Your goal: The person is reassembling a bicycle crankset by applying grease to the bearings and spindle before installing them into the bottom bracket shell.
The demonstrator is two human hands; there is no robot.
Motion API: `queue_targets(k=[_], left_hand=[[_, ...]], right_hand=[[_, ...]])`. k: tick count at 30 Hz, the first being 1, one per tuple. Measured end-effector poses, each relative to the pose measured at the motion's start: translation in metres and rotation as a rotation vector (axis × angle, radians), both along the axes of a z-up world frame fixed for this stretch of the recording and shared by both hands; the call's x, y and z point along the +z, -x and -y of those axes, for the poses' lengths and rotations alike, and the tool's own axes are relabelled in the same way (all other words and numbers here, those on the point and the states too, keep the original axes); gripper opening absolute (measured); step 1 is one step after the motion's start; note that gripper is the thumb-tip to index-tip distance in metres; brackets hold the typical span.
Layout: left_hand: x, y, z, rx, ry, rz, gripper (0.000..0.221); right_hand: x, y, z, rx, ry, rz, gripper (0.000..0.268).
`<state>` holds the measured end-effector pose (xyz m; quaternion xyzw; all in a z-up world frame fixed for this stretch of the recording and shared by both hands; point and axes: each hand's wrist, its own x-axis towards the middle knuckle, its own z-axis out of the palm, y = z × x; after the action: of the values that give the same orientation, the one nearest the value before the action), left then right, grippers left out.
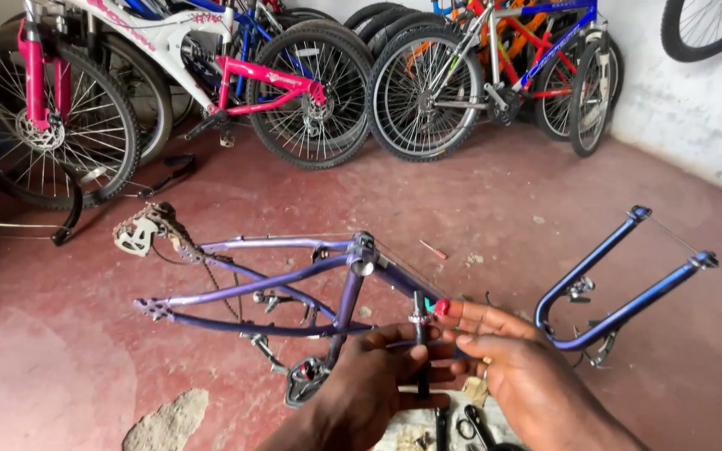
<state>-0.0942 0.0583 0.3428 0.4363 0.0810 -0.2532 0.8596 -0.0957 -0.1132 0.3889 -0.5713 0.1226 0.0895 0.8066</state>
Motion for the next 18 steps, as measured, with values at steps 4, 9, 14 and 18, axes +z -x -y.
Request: queue_targets(k=[4,9,14,18], left_hand=[[0.000,-0.013,0.004,0.020,-0.028,-0.063,0.027],[-0.005,-0.017,0.003,0.035,-0.008,-0.079,0.024],[-0.007,-0.016,0.007,0.046,-0.012,-0.079,0.024],[-0.005,-0.009,0.010,0.075,-0.045,-0.099,0.025]], right_hand=[[-0.007,-0.011,-0.003,-0.048,-0.032,-0.062,0.045],[-0.006,-0.013,-0.008,-0.038,0.003,-0.069,0.045],[-0.010,-0.010,-0.007,-0.029,0.004,-0.051,0.047],[-0.001,0.000,-0.014,-0.038,0.081,-0.048,0.051]])
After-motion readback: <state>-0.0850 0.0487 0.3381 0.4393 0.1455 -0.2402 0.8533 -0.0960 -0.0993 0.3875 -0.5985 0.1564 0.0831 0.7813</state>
